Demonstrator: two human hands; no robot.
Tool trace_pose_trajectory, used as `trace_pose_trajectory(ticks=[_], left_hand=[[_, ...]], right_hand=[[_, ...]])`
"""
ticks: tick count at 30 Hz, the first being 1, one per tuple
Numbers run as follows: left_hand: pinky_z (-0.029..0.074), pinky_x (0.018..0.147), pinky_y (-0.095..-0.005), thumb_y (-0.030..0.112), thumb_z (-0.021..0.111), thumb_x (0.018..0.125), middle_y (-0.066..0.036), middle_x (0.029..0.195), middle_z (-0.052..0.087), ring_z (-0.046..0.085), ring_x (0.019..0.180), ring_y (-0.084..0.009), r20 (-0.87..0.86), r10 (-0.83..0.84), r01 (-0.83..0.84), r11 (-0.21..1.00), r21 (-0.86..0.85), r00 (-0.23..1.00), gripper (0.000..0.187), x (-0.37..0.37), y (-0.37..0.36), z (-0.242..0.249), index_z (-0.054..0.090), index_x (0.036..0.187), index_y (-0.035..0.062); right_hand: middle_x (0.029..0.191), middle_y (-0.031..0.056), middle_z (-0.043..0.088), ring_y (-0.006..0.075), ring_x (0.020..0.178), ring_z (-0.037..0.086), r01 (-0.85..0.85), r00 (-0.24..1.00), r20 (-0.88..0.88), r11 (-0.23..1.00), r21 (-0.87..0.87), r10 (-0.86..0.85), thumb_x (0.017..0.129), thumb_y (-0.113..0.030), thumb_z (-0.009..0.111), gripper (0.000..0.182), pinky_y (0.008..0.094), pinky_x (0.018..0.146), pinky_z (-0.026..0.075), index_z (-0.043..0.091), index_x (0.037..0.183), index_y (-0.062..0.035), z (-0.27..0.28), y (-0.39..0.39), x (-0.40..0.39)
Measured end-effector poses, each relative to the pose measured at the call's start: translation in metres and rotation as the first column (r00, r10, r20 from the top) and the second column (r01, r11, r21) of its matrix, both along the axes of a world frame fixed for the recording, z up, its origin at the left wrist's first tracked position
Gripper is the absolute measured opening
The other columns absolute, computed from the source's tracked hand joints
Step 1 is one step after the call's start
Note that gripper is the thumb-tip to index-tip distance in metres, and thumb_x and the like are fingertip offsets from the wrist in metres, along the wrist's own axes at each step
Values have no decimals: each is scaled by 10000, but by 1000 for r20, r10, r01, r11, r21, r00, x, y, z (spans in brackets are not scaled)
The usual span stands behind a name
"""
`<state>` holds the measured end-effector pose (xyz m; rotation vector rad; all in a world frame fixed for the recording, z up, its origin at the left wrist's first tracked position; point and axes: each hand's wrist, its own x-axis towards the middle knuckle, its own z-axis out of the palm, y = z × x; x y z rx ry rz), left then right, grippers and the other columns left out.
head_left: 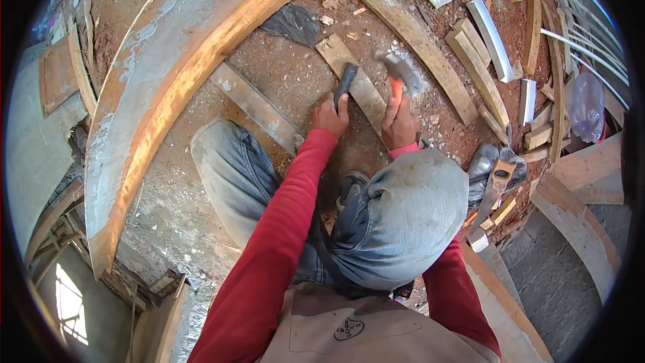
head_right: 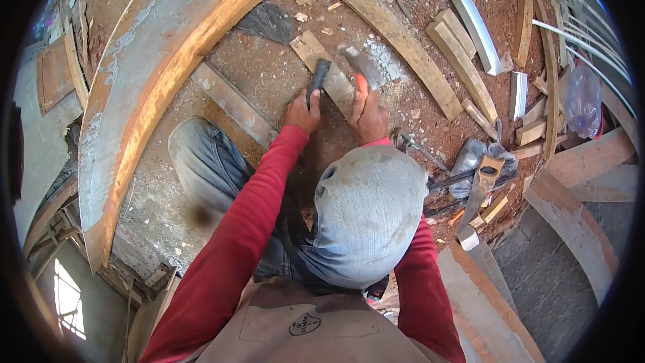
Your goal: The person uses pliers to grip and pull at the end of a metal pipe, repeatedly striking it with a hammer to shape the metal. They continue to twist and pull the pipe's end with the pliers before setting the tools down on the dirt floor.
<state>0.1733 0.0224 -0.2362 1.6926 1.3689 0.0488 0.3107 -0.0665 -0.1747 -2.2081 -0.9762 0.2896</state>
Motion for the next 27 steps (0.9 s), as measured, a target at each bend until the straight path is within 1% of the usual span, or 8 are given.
trace_pose_trajectory(ticks=[2,5,10,12,15,22,25,27], left_hand=[[475,811,-574,449,469,990,-341,936,639,598,928,-538,42,-24,23,999,23,999,487,-1,-2,-13,621,1066,-7],[471,798,-579,447,470,990,-335,906,637,598,909,-538,85,11,-16,999,51,996,477,-2,-2,-12,619,1029,-4],[467,804,-579,442,470,993,-330,898,635,594,919,-535,55,-14,9,995,98,998,469,-3,-5,-17,617,984,-3],[467,806,-579,439,471,994,-329,899,635,593,921,-534,63,1,-8,992,123,998,467,0,-4,-20,617,973,-3],[466,809,-579,439,468,995,-329,907,635,591,927,-534,87,24,-32,996,88,996,464,-3,-5,-22,623,979,1],[470,809,-564,451,462,997,-328,946,634,580,962,-536,65,5,-10,996,88,998,477,0,1,-16,621,992,1],[467,812,-563,461,459,996,-331,958,632,575,972,-537,79,23,-28,997,70,997,493,-2,-3,-18,620,1001,-5],[466,814,-563,470,456,995,-333,960,631,573,975,-537,117,13,-21,998,65,993,505,-2,-2,-13,620,1005,-7]], right_hand=[[601,261,584,482,567,602,-135,988,-117,946,-294,105,998,-271,552,219,557,476,422,522,1016,-54,-30,-12,1],[601,262,588,489,569,605,-110,991,52,961,-253,127,999,-280,549,237,564,477,428,510,1055,-53,-35,-8,5],[596,275,584,501,581,608,21,1000,0,1000,-15,-21,997,-285,550,238,569,474,445,505,1058,-60,-23,-5,-12],[590,271,582,487,573,612,-115,992,16,947,-301,125,994,-277,558,227,560,464,446,503,1042,-61,-32,-4,-8],[618,276,585,492,579,599,-60,997,-51,989,-134,53,997,-286,545,230,573,494,432,534,1075,-70,-23,-6,-11],[641,291,595,518,591,589,-133,989,-99,944,-300,108,999,-304,530,229,594,513,435,517,1065,-85,-29,-7,-7],[649,291,600,519,608,594,16,999,-24,972,-235,-23,1002,-330,519,236,597,523,437,518,1052,-99,-34,-13,-13],[650,278,605,519,596,588,-107,994,-56,940,-324,94,998,-367,523,266,596,521,436,519,1052,-107,-38,-12,1]])
